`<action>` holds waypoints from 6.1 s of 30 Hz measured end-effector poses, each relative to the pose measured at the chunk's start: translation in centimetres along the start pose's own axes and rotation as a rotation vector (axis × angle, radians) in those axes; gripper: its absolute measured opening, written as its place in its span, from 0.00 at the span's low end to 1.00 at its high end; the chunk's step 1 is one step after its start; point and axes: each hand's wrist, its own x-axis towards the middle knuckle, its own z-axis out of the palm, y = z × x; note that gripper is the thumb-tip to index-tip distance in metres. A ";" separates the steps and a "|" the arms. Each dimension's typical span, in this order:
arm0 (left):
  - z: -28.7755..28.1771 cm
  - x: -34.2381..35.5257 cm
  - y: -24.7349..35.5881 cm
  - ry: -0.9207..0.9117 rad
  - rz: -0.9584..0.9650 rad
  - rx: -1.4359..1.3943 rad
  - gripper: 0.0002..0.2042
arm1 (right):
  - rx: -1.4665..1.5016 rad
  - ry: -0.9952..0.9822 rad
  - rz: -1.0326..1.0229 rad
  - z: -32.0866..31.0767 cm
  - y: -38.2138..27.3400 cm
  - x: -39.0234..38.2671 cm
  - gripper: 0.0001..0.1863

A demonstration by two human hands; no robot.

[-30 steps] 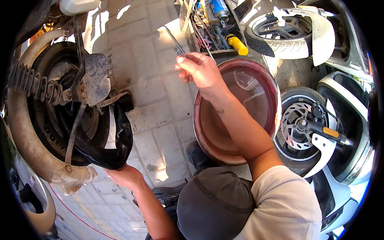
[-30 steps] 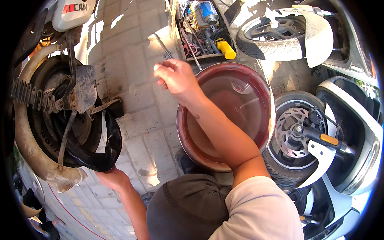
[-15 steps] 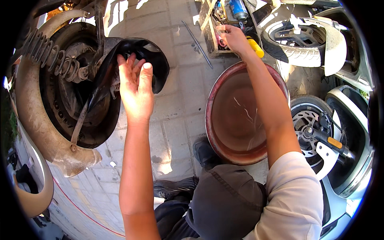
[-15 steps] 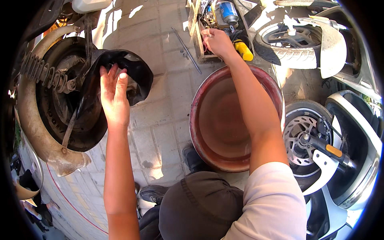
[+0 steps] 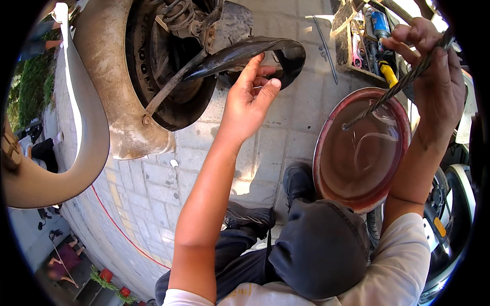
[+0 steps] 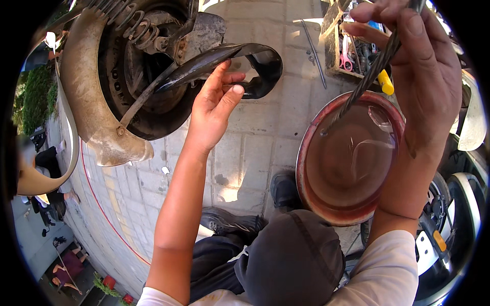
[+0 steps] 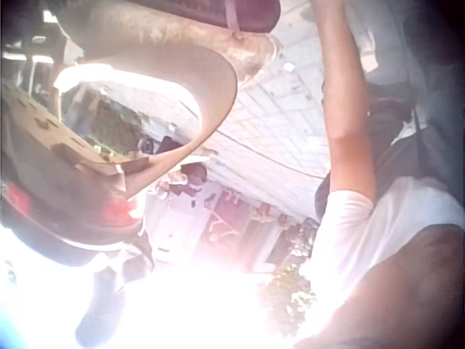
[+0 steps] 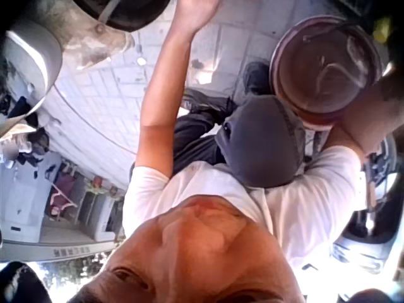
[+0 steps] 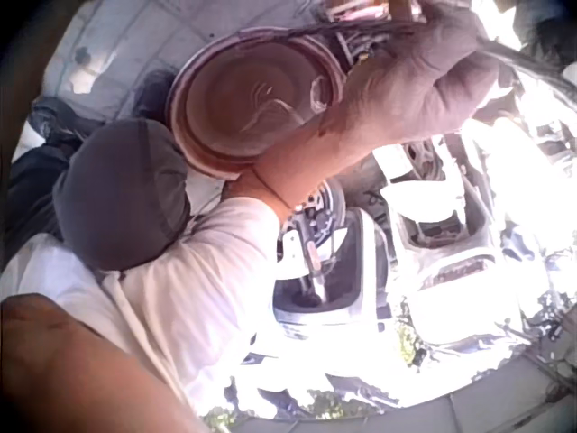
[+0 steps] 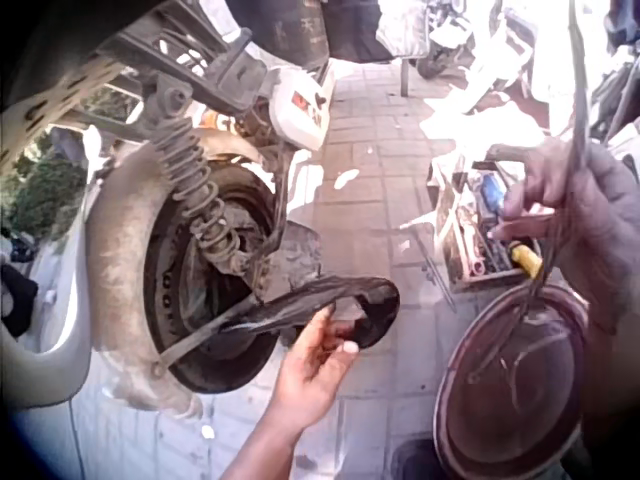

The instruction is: The person applies a patch to a motorcycle inner tube, presses it down, and then uses a tool to reseat the tube into the tire rim.

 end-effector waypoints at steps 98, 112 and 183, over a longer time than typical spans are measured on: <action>-15.9 -10.2 -5.8 0.618 0.035 0.737 0.23 | 0.570 -0.548 1.338 30.2 9.0 -25.3 0.12; -18.5 -13.4 -4.4 0.456 -0.074 0.895 0.41 | 0.519 -1.011 1.297 40.7 11.8 -25.8 0.15; -28.2 -28.8 -7.1 -0.139 -0.524 1.393 0.17 | 0.830 -0.091 1.518 27.7 15.4 -15.8 0.13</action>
